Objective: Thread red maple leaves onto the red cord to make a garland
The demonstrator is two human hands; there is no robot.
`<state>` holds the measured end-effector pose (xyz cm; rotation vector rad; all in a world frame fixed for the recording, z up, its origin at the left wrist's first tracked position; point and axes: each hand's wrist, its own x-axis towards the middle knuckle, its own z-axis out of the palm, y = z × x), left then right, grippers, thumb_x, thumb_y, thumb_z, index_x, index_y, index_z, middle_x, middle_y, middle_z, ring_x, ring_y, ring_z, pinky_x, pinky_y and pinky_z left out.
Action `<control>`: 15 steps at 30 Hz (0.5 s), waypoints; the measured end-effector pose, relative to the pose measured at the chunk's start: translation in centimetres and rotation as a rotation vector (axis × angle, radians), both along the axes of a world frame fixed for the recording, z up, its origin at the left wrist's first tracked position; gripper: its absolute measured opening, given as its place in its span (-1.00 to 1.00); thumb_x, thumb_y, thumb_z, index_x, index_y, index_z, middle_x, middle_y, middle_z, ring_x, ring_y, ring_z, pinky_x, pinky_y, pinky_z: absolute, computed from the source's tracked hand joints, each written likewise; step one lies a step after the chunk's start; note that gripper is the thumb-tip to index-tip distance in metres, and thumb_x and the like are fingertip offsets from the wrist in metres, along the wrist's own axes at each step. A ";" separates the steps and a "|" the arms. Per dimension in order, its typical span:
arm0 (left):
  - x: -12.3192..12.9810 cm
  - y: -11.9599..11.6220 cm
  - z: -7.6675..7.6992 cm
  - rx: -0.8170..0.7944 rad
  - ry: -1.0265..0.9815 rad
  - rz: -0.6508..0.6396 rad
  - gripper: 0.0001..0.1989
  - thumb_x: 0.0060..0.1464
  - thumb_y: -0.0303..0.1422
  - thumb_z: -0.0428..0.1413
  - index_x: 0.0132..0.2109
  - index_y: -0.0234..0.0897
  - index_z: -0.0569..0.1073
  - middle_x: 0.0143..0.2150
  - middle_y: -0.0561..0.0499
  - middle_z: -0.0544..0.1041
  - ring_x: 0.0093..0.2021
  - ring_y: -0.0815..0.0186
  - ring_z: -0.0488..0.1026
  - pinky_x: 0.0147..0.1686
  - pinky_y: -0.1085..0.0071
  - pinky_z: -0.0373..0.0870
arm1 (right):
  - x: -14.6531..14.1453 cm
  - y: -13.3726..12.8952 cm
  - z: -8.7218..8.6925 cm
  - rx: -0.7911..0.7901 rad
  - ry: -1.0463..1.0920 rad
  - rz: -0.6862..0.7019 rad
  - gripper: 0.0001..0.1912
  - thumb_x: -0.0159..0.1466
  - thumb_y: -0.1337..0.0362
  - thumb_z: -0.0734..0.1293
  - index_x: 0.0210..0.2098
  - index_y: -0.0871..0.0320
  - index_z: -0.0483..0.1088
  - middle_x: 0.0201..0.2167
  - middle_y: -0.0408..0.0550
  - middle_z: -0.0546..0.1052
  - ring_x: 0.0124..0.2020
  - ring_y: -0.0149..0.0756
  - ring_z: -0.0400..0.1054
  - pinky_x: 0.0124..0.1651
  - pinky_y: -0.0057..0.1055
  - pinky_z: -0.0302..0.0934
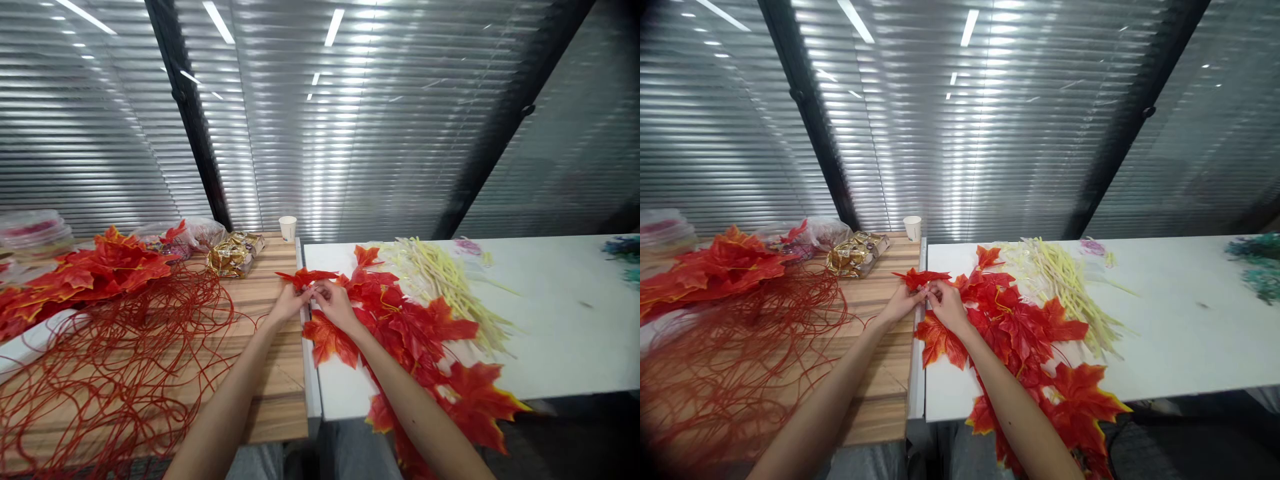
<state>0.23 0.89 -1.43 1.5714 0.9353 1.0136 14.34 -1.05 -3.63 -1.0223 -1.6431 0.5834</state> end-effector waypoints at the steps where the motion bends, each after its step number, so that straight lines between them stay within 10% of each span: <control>1: 0.0 -0.1 0.1 -0.002 0.001 0.004 -0.73 -0.09 -0.22 0.15 -0.34 -0.37 0.41 -0.39 -0.03 0.47 -0.38 0.31 0.35 -0.34 0.40 0.29 | 0.0 0.0 0.0 -0.002 -0.004 -0.003 -0.87 0.16 0.38 0.23 -0.28 0.19 0.35 -0.43 -0.05 0.51 -0.39 -0.28 0.42 -0.29 -0.35 0.30; 15: 0.0 0.3 -0.5 -0.004 -0.010 -0.005 -0.69 -0.12 -0.17 0.17 -0.37 -0.37 0.39 -0.44 -0.01 0.43 -0.42 0.33 0.31 -0.37 0.41 0.28 | -0.1 -0.3 0.4 -0.006 0.029 0.013 -0.88 0.14 0.37 0.23 -0.31 0.21 0.35 -0.47 -0.07 0.50 -0.45 -0.31 0.40 -0.35 -0.39 0.29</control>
